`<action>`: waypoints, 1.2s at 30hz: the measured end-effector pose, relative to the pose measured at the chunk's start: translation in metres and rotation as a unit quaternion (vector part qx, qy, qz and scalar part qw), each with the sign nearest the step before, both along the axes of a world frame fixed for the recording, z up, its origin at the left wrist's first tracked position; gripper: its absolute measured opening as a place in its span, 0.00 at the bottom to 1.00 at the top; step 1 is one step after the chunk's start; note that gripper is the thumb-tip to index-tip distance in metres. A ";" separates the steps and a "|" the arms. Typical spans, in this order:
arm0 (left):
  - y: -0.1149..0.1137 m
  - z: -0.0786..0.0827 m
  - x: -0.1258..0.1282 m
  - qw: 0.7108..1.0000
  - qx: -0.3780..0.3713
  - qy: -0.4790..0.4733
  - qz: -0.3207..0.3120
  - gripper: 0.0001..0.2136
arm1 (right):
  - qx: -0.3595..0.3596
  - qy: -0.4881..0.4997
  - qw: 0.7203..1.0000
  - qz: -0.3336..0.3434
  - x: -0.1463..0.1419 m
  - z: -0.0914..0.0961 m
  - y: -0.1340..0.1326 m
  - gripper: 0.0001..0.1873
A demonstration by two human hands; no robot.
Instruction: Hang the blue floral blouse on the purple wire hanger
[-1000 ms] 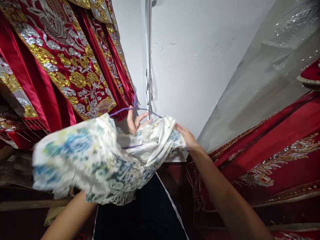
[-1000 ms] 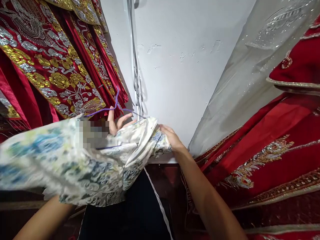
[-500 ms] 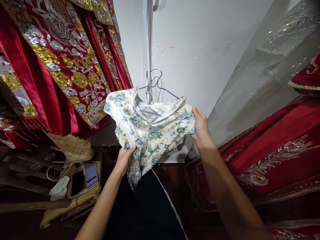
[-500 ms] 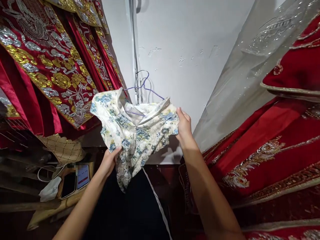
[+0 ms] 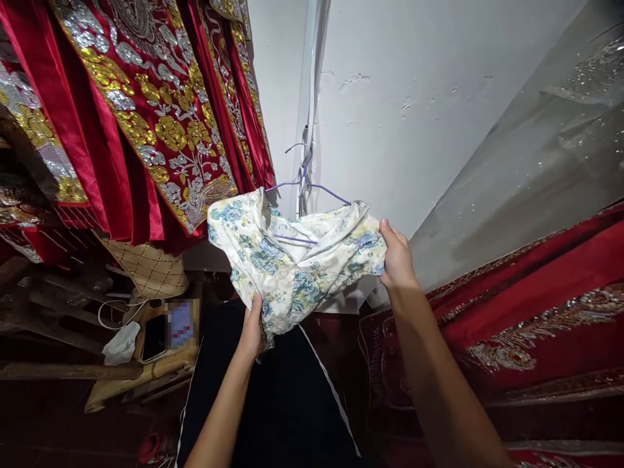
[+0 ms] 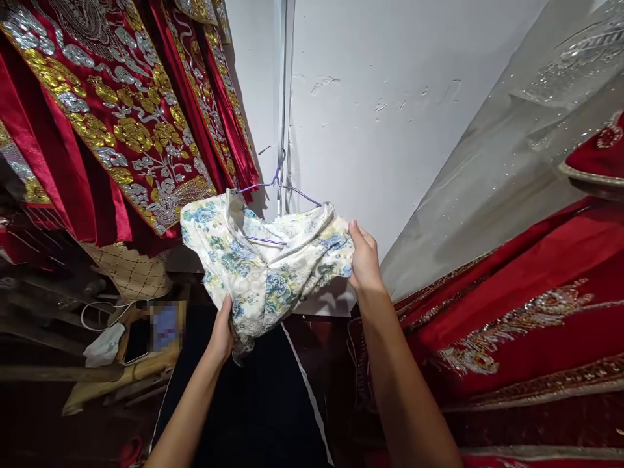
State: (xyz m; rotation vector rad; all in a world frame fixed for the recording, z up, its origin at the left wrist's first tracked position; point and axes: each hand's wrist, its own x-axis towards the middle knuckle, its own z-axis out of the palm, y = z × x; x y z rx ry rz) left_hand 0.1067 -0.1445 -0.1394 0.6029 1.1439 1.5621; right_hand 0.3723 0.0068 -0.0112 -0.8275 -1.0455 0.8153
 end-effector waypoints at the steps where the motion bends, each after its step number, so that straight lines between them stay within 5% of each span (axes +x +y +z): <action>1: -0.004 0.003 -0.001 1.000 0.002 0.005 0.008 0.37 | -0.015 0.006 1.000 -0.003 0.002 -0.009 -0.008 0.23; 3: -0.013 0.007 -0.002 0.999 0.003 0.037 0.000 0.35 | -0.041 0.031 0.998 -0.043 0.004 -0.033 -0.029 0.24; 7: -0.024 0.009 0.005 0.995 0.016 0.090 -0.025 0.33 | -0.060 0.079 0.957 -0.273 -0.015 -0.091 -0.087 0.16; 8: -0.024 0.010 0.009 0.995 0.018 0.092 -0.021 0.33 | -0.080 0.079 0.954 -0.277 -0.026 -0.103 -0.099 0.14; 9: -0.025 0.010 0.013 0.995 0.015 0.095 -0.018 0.33 | -0.113 0.063 0.965 -0.226 -0.038 -0.111 -0.109 0.17; 11: -0.026 0.013 0.021 0.994 0.004 0.104 -0.026 0.34 | -0.171 -0.010 0.985 -0.009 -0.065 -0.119 -0.120 0.24; 13: -0.027 0.016 0.026 0.992 0.002 0.115 -0.044 0.35 | -0.193 -0.101 0.960 0.175 -0.088 -0.116 -0.122 0.26; 15: -0.028 0.019 0.026 0.991 0.015 0.121 -0.054 0.35 | -0.184 -0.157 0.939 0.243 -0.102 -0.109 -0.119 0.24; 23: -0.035 0.024 0.004 0.979 0.038 0.155 -0.130 0.35 | -0.160 -0.175 0.955 0.178 -0.105 -0.098 -0.128 0.23; 29: -0.041 0.036 0.010 0.978 0.037 0.152 -0.135 0.31 | -0.125 -0.172 0.975 0.066 -0.109 -0.077 -0.119 0.24; 36: -0.045 0.042 0.007 0.984 0.030 0.122 -0.129 0.33 | -0.114 -0.131 0.984 0.035 -0.112 -0.066 -0.118 0.22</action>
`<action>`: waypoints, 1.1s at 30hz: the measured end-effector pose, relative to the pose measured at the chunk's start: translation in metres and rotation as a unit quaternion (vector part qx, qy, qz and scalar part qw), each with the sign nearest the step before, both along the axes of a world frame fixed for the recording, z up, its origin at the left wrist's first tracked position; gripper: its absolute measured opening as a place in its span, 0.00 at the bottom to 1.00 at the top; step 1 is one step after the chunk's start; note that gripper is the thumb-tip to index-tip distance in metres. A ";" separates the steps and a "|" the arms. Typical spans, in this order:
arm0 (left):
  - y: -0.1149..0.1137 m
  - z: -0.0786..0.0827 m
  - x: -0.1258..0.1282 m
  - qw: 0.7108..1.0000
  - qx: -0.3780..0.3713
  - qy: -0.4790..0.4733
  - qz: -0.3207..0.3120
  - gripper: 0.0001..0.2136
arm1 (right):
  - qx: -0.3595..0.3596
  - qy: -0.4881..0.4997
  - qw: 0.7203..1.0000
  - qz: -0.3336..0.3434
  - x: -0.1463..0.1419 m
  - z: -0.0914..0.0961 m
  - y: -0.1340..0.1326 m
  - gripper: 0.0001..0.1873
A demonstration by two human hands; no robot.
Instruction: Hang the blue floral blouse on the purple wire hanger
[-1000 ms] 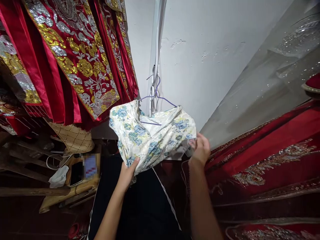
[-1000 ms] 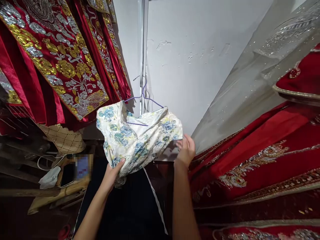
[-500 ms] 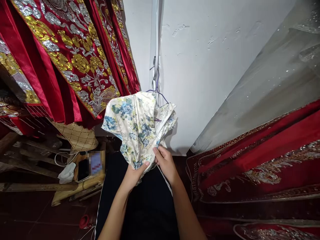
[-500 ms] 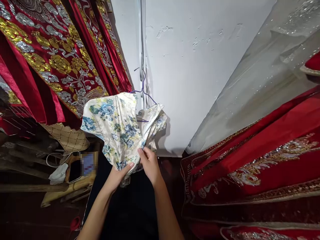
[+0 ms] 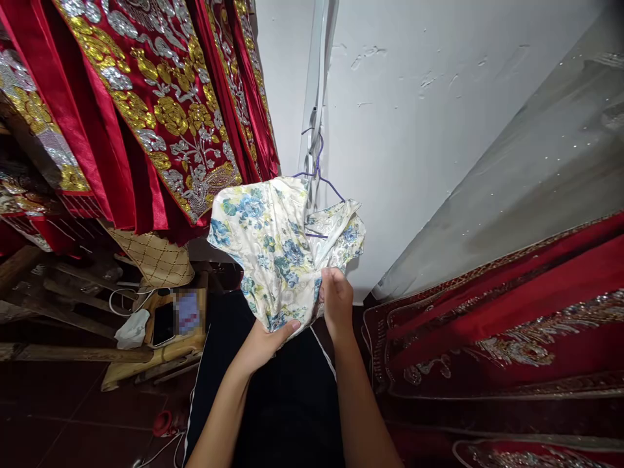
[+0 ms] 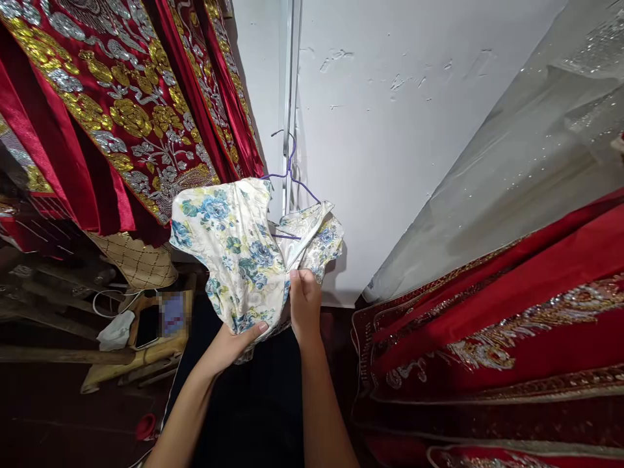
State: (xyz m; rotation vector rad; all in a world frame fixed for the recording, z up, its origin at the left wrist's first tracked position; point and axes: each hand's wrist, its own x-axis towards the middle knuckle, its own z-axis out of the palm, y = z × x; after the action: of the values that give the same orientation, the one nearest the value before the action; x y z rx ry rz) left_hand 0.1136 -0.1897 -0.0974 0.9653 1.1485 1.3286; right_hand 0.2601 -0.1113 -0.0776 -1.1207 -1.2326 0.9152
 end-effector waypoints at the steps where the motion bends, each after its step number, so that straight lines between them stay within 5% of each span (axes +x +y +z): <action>1: 0.000 0.000 -0.001 1.000 -0.001 0.002 0.002 0.33 | -0.001 -0.018 1.000 0.010 -0.001 0.003 0.000 0.21; 13: 0.001 0.001 -0.008 0.998 0.005 0.047 -0.029 0.32 | -0.016 -0.069 0.991 0.111 -0.014 0.003 0.014 0.18; 22: -0.001 0.003 -0.004 0.998 0.012 0.030 -0.045 0.32 | -0.036 -0.027 0.996 0.075 -0.015 0.002 0.033 0.19; 27: 0.001 -0.007 -0.007 1.000 0.004 0.020 -0.019 0.34 | -0.060 0.054 0.997 0.000 -0.011 -0.004 0.024 0.16; 33: 0.002 -0.007 -0.004 1.000 0.011 0.014 -0.026 0.33 | -0.067 0.016 0.997 0.032 -0.008 -0.001 0.013 0.19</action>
State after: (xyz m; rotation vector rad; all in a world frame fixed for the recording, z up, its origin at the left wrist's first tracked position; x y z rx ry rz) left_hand 0.1093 -0.1879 -0.1042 1.0258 1.1254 1.2913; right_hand 0.2524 -0.0983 -0.0788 -1.1733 -1.2012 1.0730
